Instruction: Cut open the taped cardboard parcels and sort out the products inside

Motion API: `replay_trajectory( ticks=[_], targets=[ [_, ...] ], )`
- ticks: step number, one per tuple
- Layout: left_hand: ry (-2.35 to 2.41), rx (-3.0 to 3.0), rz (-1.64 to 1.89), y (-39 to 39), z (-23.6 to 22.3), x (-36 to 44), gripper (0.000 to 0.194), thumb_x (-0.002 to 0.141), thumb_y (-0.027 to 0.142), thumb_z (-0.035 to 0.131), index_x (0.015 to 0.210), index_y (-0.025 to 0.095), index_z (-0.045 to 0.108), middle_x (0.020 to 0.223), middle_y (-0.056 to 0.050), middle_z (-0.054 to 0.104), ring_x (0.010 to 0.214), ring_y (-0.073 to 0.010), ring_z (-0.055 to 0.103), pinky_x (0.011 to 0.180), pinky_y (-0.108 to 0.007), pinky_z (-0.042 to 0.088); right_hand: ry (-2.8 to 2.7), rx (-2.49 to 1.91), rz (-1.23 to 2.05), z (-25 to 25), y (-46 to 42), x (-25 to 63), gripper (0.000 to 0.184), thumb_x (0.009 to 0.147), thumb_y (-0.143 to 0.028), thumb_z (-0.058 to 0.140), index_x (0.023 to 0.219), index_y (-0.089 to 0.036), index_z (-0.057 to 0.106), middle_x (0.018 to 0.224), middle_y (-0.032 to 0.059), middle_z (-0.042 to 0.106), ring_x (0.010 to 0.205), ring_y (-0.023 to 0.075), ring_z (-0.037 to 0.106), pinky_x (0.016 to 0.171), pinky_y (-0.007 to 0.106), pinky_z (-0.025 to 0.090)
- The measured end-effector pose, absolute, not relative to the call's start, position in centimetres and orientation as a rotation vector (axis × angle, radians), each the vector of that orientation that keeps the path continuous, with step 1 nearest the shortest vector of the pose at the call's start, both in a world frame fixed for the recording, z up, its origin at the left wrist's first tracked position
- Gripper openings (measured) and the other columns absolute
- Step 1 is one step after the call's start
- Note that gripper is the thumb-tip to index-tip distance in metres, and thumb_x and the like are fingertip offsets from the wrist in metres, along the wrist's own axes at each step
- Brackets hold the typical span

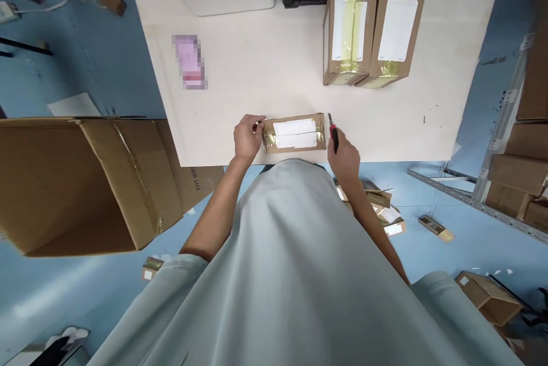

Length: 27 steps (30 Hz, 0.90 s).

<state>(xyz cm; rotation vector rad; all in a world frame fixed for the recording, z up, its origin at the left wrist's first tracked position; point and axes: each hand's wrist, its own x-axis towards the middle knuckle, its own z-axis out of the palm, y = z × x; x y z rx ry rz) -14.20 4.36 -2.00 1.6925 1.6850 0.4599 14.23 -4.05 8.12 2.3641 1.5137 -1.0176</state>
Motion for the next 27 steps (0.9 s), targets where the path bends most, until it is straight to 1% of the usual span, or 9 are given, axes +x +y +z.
replay_trajectory(
  ticks=[2,4,6,11,13,18,20,24,27],
  targets=[
    [1.665,1.819,0.474,3.9,-1.6,-13.6,0.032,0.109,0.035,0.056,0.129,0.027,0.079,0.131,-0.013,0.077,0.128,-0.0324,0.071,0.113,-0.053,0.059,1.410,2.354,-0.963,5.0,-4.4,16.6,0.061,0.118,-0.033,0.029,0.174,-0.012,0.036,0.145,0.0244,0.071,0.122,0.0341,0.073,0.099,0.038,0.056],
    [1.588,1.969,0.469,3.6,-1.1,-12.7,0.036,0.108,0.038,0.060,0.139,0.027,0.075,0.147,-0.015,0.072,0.149,-0.0373,0.059,0.126,-0.061,0.049,1.357,2.328,-0.940,2.1,-4.6,18.2,0.064,0.117,-0.030,0.032,0.177,-0.010,0.029,0.148,0.0268,0.065,0.122,0.0330,0.073,0.096,0.037,0.057],
    [1.457,2.080,0.413,3.4,-0.6,-11.5,0.043,0.106,0.041,0.064,0.146,0.028,0.070,0.160,-0.014,0.065,0.160,-0.0396,0.049,0.133,-0.066,0.040,1.365,2.317,-0.938,0.1,-4.8,19.3,0.066,0.116,-0.026,0.032,0.179,-0.010,0.025,0.150,0.0269,0.062,0.122,0.0314,0.072,0.095,0.036,0.056],
    [1.218,2.174,0.268,3.4,0.0,-8.7,0.048,0.107,0.043,0.065,0.153,0.029,0.066,0.163,-0.015,0.063,0.162,-0.0409,0.048,0.136,-0.069,0.033,1.407,2.327,-0.967,-2.5,-5.2,20.5,0.065,0.115,-0.025,0.034,0.178,-0.009,0.026,0.148,0.0256,0.062,0.122,0.0295,0.070,0.094,0.034,0.055],
    [1.175,2.192,0.242,3.4,0.0,-7.8,0.058,0.105,0.047,0.069,0.158,0.027,0.061,0.166,-0.017,0.060,0.164,-0.0420,0.046,0.137,-0.069,0.032,1.409,2.336,-0.975,-3.2,-5.3,20.7,0.064,0.115,-0.025,0.034,0.177,-0.010,0.027,0.147,0.0249,0.062,0.121,0.0293,0.069,0.093,0.034,0.055],
    [1.031,2.282,0.068,2.9,0.4,-4.7,0.114,0.089,0.050,0.089,0.179,0.016,0.027,0.181,-0.026,0.037,0.173,-0.0476,0.027,0.141,-0.070,0.019,1.372,2.393,-0.965,-4.8,-5.5,20.7,0.064,0.113,-0.023,0.041,0.176,-0.013,0.032,0.146,0.0239,0.063,0.121,0.0325,0.069,0.094,0.038,0.058],
    [0.976,2.323,0.008,2.9,0.5,-2.9,0.126,0.085,0.045,0.091,0.181,0.010,0.016,0.183,-0.030,0.030,0.174,-0.0499,0.022,0.141,-0.071,0.016,1.369,2.427,-0.957,-5.4,-5.7,20.6,0.065,0.111,-0.022,0.043,0.175,-0.014,0.033,0.146,0.0242,0.063,0.123,0.0340,0.068,0.095,0.040,0.059],
    [0.972,2.342,0.012,3.2,0.3,-0.1,0.122,0.084,0.027,0.083,0.180,0.006,0.012,0.177,-0.033,0.038,0.168,-0.0522,0.032,0.139,-0.074,0.018,1.387,2.475,-0.951,-6.5,-6.1,20.7,0.068,0.109,-0.022,0.044,0.175,-0.014,0.032,0.144,0.0240,0.063,0.124,0.0351,0.067,0.095,0.042,0.060],
    [0.991,2.337,0.062,3.4,0.7,-0.1,0.117,0.083,0.022,0.077,0.180,0.005,0.014,0.168,-0.033,0.047,0.162,-0.0522,0.040,0.137,-0.076,0.022,1.383,2.514,-0.956,-7.0,-6.3,20.7,0.068,0.108,-0.024,0.045,0.174,-0.014,0.033,0.144,0.0245,0.063,0.123,0.0361,0.067,0.095,0.044,0.060]
  ],
)
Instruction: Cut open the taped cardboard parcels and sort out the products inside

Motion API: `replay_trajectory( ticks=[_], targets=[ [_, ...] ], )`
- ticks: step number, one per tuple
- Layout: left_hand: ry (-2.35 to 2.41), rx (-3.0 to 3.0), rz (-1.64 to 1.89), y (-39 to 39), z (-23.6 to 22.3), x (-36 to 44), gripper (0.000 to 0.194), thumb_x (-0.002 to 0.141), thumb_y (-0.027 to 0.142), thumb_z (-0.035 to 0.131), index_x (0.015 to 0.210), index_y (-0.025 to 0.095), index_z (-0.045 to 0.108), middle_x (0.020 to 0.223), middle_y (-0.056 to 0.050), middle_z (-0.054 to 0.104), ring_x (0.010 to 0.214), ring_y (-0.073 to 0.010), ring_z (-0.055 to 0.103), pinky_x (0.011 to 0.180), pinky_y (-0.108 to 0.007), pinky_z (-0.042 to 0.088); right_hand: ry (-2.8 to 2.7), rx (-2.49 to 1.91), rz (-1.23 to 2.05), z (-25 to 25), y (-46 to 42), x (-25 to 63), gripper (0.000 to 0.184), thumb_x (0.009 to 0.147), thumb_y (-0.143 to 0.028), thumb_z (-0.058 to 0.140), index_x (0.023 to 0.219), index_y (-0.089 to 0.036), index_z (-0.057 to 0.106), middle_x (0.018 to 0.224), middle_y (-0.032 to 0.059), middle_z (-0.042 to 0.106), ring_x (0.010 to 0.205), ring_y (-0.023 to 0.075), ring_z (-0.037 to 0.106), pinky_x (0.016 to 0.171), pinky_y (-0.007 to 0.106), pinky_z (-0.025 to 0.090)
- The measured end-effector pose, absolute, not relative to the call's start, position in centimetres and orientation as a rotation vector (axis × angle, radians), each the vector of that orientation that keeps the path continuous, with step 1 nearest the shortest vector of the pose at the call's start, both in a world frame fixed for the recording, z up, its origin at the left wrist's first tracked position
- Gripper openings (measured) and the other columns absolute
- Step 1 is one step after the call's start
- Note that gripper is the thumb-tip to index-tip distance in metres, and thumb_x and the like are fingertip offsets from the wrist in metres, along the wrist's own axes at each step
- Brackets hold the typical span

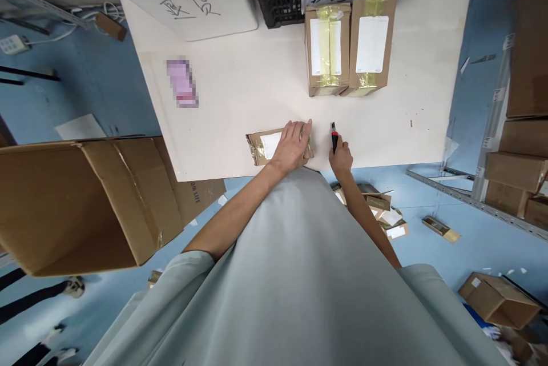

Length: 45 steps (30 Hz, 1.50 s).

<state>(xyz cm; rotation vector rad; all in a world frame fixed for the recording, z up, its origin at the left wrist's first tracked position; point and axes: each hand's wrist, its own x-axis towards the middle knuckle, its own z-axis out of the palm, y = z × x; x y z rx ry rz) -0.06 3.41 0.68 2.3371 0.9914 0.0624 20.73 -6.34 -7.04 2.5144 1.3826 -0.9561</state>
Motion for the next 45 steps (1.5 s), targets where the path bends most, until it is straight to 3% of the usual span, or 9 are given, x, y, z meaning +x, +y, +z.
replay_trajectory(
  ticks=[9,16,21,25,28,33,37,40,45],
  targets=[
    [1.106,2.253,0.279,3.5,6.9,-7.7,0.132,0.084,0.036,0.087,0.184,0.024,0.002,0.170,-0.023,0.042,0.160,-0.0504,0.039,0.132,-0.074,0.034,1.374,2.652,-1.048,-7.0,-7.2,20.4,0.067,0.105,-0.032,0.048,0.171,-0.017,0.042,0.137,0.0217,0.069,0.115,0.0375,0.072,0.097,0.048,0.061],
    [1.149,2.196,0.180,3.2,5.3,-15.2,0.114,0.085,0.036,0.094,0.179,0.042,0.030,0.178,-0.016,0.031,0.161,-0.0472,0.041,0.126,-0.068,0.048,1.361,2.727,-1.116,-7.0,-7.4,19.3,0.069,0.103,-0.033,0.049,0.169,-0.015,0.046,0.137,0.0226,0.071,0.122,0.0395,0.072,0.104,0.053,0.061],
    [1.223,2.195,0.199,2.9,5.2,-15.8,0.126,0.077,0.057,0.101,0.179,0.040,0.028,0.191,-0.017,0.005,0.173,-0.0557,0.013,0.131,-0.081,0.031,1.382,2.738,-1.154,-6.9,-7.3,18.2,0.069,0.103,-0.035,0.052,0.168,-0.015,0.048,0.145,0.0231,0.070,0.129,0.0394,0.070,0.110,0.055,0.059],
    [1.144,2.234,0.291,3.0,5.2,-10.8,0.140,0.080,0.070,0.094,0.183,0.030,0.008,0.191,-0.022,-0.006,0.176,-0.0527,-0.004,0.135,-0.082,0.016,1.403,2.779,-1.161,-7.0,-7.0,17.7,0.068,0.100,-0.035,0.055,0.165,-0.016,0.051,0.141,0.0225,0.073,0.127,0.0390,0.071,0.110,0.057,0.059],
    [1.071,2.268,0.301,3.3,4.0,-6.6,0.136,0.089,0.063,0.087,0.183,0.021,-0.001,0.190,-0.025,-0.001,0.177,-0.0488,-0.004,0.139,-0.078,0.009,1.395,2.803,-1.158,-6.8,-6.8,17.6,0.069,0.098,-0.035,0.056,0.164,-0.016,0.052,0.139,0.0217,0.075,0.125,0.0382,0.072,0.112,0.057,0.058],
    [1.092,2.261,0.321,3.9,2.3,-4.9,0.116,0.097,0.045,0.075,0.183,0.016,0.003,0.186,-0.026,0.023,0.176,-0.0478,0.012,0.142,-0.073,0.005,1.366,2.839,-1.173,-5.8,-6.7,17.4,0.067,0.097,-0.036,0.060,0.160,-0.014,0.056,0.138,0.0226,0.077,0.123,0.0370,0.074,0.111,0.054,0.058],
    [1.088,2.212,0.353,4.0,2.6,-8.5,0.112,0.097,0.053,0.075,0.183,0.017,0.013,0.182,-0.026,0.034,0.175,-0.0477,0.020,0.143,-0.071,0.009,1.310,2.848,-1.279,-4.8,-6.5,16.9,0.044,0.100,-0.038,0.056,0.136,-0.016,0.069,0.124,0.0201,0.082,0.111,0.0332,0.077,0.103,0.049,0.062],
    [1.118,2.142,0.389,3.8,3.1,-12.2,0.118,0.094,0.062,0.079,0.183,0.019,0.014,0.180,-0.026,0.036,0.174,-0.0489,0.020,0.142,-0.073,0.010,1.290,2.816,-1.505,-4.2,-5.9,16.2,0.029,0.103,-0.039,0.054,0.117,-0.019,0.070,0.108,0.0143,0.083,0.101,0.0284,0.079,0.096,0.045,0.064],
    [1.207,2.061,0.390,3.0,3.8,-18.5,0.121,0.094,0.070,0.078,0.183,0.021,0.011,0.184,-0.026,0.028,0.175,-0.0492,0.015,0.140,-0.074,0.019,1.375,2.771,-1.857,-3.3,-4.1,13.8,0.040,0.105,-0.056,0.057,0.118,-0.020,0.066,0.125,0.0143,0.080,0.109,0.0230,0.078,0.093,0.039,0.067]
  ],
)
